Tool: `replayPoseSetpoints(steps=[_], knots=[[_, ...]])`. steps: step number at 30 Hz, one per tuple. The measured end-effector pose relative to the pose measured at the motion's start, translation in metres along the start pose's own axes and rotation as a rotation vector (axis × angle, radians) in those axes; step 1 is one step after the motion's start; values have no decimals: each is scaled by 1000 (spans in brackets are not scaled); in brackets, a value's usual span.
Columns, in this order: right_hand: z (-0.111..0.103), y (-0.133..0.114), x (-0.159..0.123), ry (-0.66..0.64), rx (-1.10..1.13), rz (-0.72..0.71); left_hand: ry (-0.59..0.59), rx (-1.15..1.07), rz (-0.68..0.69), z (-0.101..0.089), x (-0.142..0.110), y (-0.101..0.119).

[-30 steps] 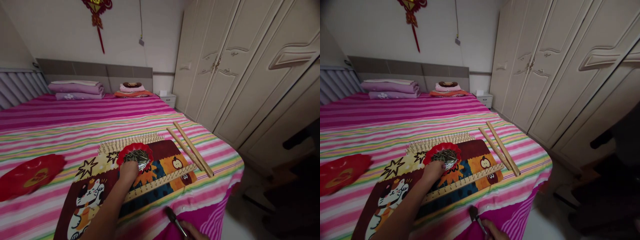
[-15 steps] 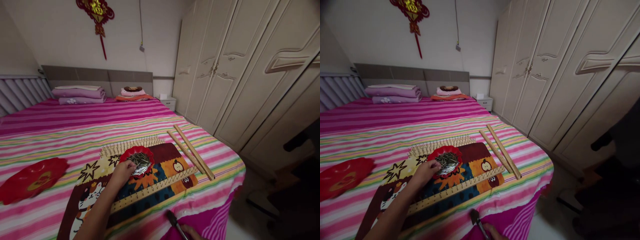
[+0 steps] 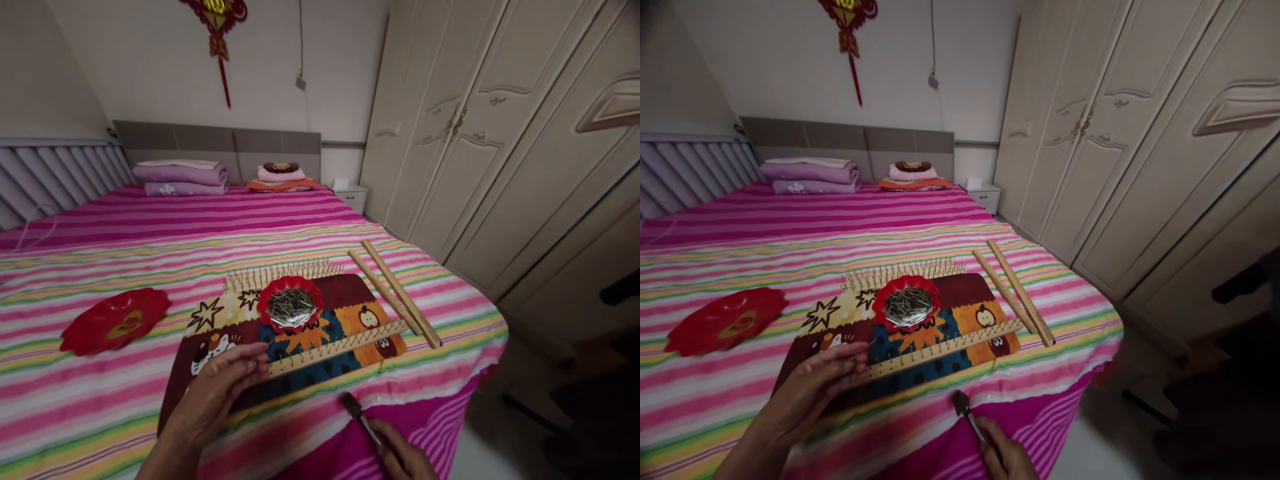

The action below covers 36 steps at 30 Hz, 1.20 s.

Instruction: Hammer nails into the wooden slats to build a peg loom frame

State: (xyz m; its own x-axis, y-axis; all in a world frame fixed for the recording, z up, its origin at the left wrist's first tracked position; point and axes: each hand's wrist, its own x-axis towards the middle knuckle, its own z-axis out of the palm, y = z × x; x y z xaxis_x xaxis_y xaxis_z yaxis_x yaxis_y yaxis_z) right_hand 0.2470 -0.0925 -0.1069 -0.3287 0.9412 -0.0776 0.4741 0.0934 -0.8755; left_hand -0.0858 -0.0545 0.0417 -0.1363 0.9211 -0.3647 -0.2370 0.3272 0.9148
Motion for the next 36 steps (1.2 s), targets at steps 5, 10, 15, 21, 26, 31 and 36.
replayPoseSetpoints(steps=[5, 10, 15, 21, 26, 31, 36], knots=[[3, 6, 0, 13, -21, -19, 97, 41, -12, -11, -10, -26], [6, 7, -3, 26, -57, -15, 279, 202, 115, -2, -1, -52], [4, -2, -5, 28, -53, -37, 350, 314, 153, 14, 15, -75], [3, -6, -7, 12, -81, -14, 419, 567, 246, 23, 26, -87], [4, -7, -7, 4, -97, -2, 434, 562, 268, 23, 30, -92], [4, -9, -8, 5, -93, 13, 485, 604, 330, 25, 32, -96], [3, -8, -7, 5, -64, 31, 505, 720, 468, 28, 35, -100]])
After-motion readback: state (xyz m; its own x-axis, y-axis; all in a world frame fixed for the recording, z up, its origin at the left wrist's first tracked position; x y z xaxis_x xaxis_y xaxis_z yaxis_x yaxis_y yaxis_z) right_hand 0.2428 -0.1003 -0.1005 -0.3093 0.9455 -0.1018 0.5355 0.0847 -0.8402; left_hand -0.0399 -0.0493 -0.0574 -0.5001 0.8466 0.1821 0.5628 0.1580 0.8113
